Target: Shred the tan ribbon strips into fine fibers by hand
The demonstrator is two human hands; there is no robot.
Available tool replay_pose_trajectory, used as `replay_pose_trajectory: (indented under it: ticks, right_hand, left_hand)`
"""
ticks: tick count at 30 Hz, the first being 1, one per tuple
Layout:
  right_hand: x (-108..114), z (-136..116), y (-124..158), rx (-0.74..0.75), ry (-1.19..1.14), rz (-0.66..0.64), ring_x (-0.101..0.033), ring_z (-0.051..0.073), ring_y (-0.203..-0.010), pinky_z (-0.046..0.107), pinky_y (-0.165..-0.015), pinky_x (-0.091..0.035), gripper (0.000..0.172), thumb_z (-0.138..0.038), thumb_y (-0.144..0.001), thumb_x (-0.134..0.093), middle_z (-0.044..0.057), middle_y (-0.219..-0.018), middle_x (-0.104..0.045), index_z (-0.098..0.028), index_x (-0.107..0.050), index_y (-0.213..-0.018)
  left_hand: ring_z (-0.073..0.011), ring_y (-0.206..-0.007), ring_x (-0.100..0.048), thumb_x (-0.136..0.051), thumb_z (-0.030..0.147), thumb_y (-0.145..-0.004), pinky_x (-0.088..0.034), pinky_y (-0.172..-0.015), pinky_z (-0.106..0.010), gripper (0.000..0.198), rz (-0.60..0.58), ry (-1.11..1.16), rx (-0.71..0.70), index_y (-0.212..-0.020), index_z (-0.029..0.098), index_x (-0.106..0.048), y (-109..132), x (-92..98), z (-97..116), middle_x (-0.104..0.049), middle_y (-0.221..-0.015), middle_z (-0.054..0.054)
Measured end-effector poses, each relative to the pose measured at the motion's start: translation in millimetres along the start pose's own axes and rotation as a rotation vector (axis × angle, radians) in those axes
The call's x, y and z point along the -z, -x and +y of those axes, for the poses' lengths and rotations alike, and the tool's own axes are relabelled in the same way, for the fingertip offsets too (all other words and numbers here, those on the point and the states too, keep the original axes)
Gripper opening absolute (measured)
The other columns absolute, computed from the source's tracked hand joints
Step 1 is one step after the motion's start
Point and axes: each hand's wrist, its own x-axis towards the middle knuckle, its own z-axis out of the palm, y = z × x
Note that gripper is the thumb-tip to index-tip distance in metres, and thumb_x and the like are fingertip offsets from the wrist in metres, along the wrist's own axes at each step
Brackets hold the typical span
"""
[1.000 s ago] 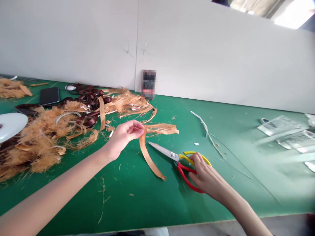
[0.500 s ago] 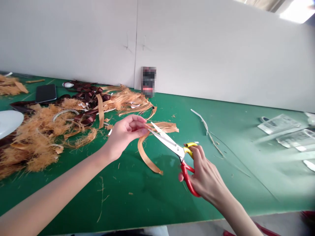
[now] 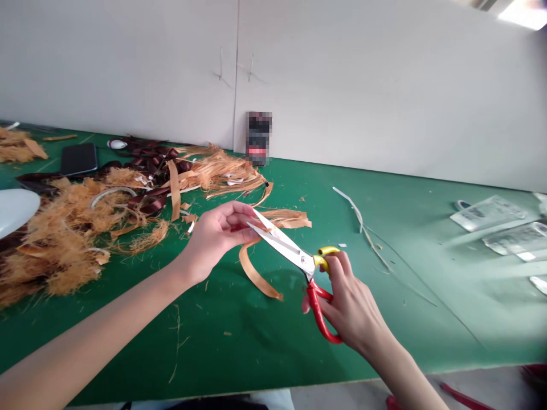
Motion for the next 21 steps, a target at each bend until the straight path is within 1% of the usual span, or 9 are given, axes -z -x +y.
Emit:
replay_pose_trajectory:
  ticks: [5, 9, 14, 21]
  right_hand:
    - [-2.2, -0.6, 0.6, -0.025, -0.020, -0.043, -0.036, 0.009, -0.044, 0.028, -0.040, -0.038, 0.030, -0.052, -0.088, -0.043, 0.006, -0.096, -0.048, -0.024, -0.034, -0.087]
    - [-4.9, 2.3, 1.5, -0.017, -0.002, -0.043, -0.040, 0.010, -0.045, 0.028, -0.041, -0.038, 0.030, -0.053, -0.089, -0.040, 0.006, -0.094, -0.047, -0.024, -0.033, -0.087]
    - [-8.2, 5.8, 2.2, -0.025, 0.033, -0.039, -0.043, 0.011, -0.046, 0.028, -0.041, -0.038, 0.027, -0.049, -0.090, -0.041, 0.007, -0.097, -0.048, -0.023, -0.032, -0.090]
    - [-12.2, 7.2, 2.7, -0.037, 0.022, -0.046, -0.040, 0.011, -0.046, 0.028, -0.041, -0.036, 0.021, -0.041, -0.090, -0.043, 0.006, -0.095, -0.046, -0.024, -0.031, -0.087]
  left_hand:
    - [-0.0141, -0.084, -0.070, -0.078, 0.012, -0.070, -0.057, -0.074, -0.020, 0.023, -0.003, 0.022, 0.003, -0.087, 0.020, -0.065, 0.2, 0.2, -1.2, -0.074, -0.083, 0.001]
    - [-0.0130, -0.082, -0.070, -0.078, 0.012, -0.069, -0.057, -0.073, -0.019, 0.023, 0.002, 0.023, 0.014, -0.086, 0.019, -0.065, -0.7, -0.3, -1.9, -0.074, -0.082, 0.002]
    - [-0.0141, -0.082, -0.070, -0.078, 0.012, -0.069, -0.057, -0.072, -0.020, 0.023, -0.004, 0.001, 0.030, -0.086, 0.019, -0.065, -1.1, -0.5, -1.8, -0.073, -0.082, 0.001]
    - [-0.0137, -0.080, -0.070, -0.078, 0.010, -0.068, -0.058, -0.072, -0.020, 0.022, -0.021, 0.008, 0.042, -0.084, 0.018, -0.066, -1.4, -1.9, -2.4, -0.072, -0.079, 0.001]
